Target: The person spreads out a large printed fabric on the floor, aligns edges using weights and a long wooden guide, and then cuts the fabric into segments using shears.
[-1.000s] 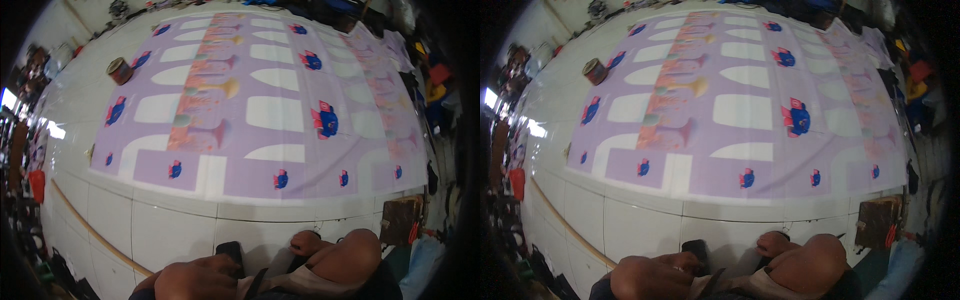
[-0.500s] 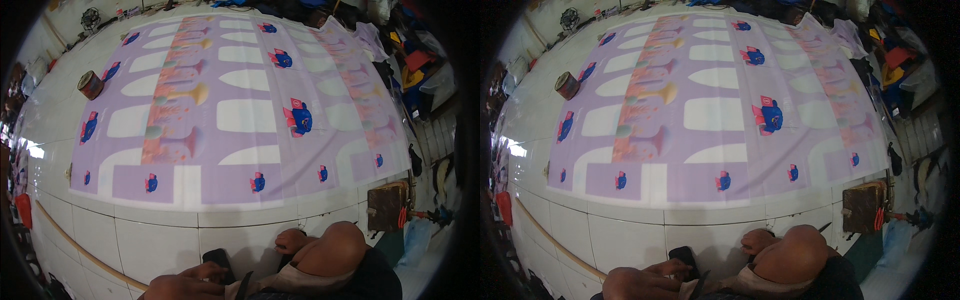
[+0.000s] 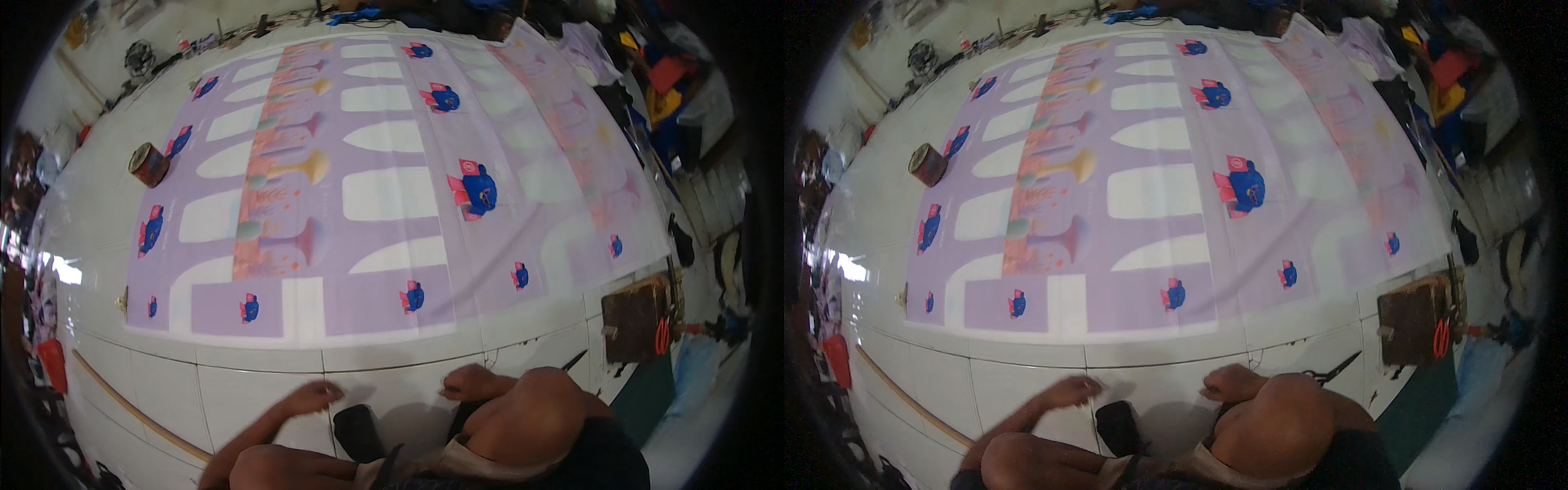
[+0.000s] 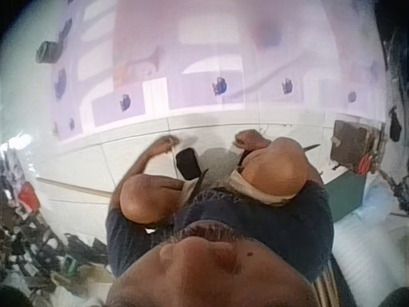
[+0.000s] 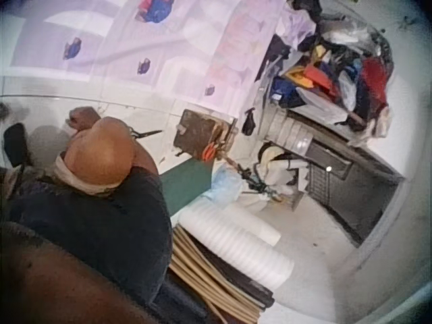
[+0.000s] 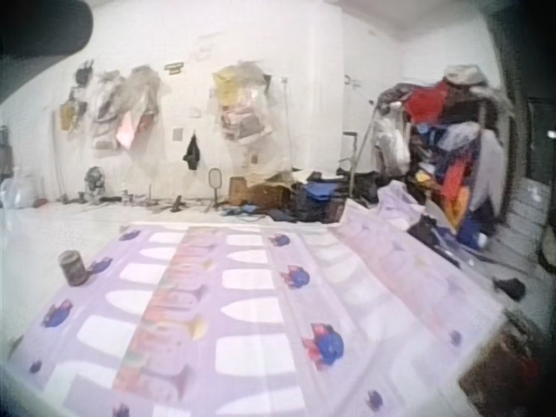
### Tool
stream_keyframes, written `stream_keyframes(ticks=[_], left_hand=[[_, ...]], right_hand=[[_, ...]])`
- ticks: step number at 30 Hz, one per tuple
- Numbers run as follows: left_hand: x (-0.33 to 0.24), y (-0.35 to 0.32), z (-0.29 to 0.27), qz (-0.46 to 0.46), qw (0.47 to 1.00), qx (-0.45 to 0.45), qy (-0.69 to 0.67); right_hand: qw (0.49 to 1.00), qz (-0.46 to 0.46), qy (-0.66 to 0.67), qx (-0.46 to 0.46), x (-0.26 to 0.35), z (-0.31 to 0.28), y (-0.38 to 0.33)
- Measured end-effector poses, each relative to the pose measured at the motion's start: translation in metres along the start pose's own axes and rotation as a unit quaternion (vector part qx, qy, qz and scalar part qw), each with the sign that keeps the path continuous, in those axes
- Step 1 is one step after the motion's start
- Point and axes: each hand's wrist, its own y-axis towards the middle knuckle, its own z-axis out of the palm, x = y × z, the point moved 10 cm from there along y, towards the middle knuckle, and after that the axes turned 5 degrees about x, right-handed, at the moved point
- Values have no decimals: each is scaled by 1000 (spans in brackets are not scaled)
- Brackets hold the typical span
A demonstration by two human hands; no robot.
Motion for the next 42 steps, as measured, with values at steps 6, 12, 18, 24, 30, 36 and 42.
stream_keyframes(ticks=[6, 12, 18, 24, 30, 36, 42], left_hand=[[-116, -9, -139, 9, 883, -136, 449], [-185, 19, -163, -59, 787, -265, 555], [-193, 82, -34, 219, 875, -270, 338], [-229, 108, 60, 282, 833, -299, 370], [-232, 141, 85, 295, 810, -273, 427], [-234, 145, 83, 281, 801, -278, 451], [-241, 149, 100, 317, 776, -269, 474]], right_hand=[[991, -1, -55, -122, -22, -72, 17], [943, 140, 78, -291, -80, -143, -4], [855, 354, 163, -341, -141, -89, -126], [683, 598, 159, -389, -146, 25, -289], [623, 640, 269, -359, -162, 113, -328], [584, 695, 280, -311, -149, 21, -308], [541, 670, 340, -378, -148, 33, -317]])
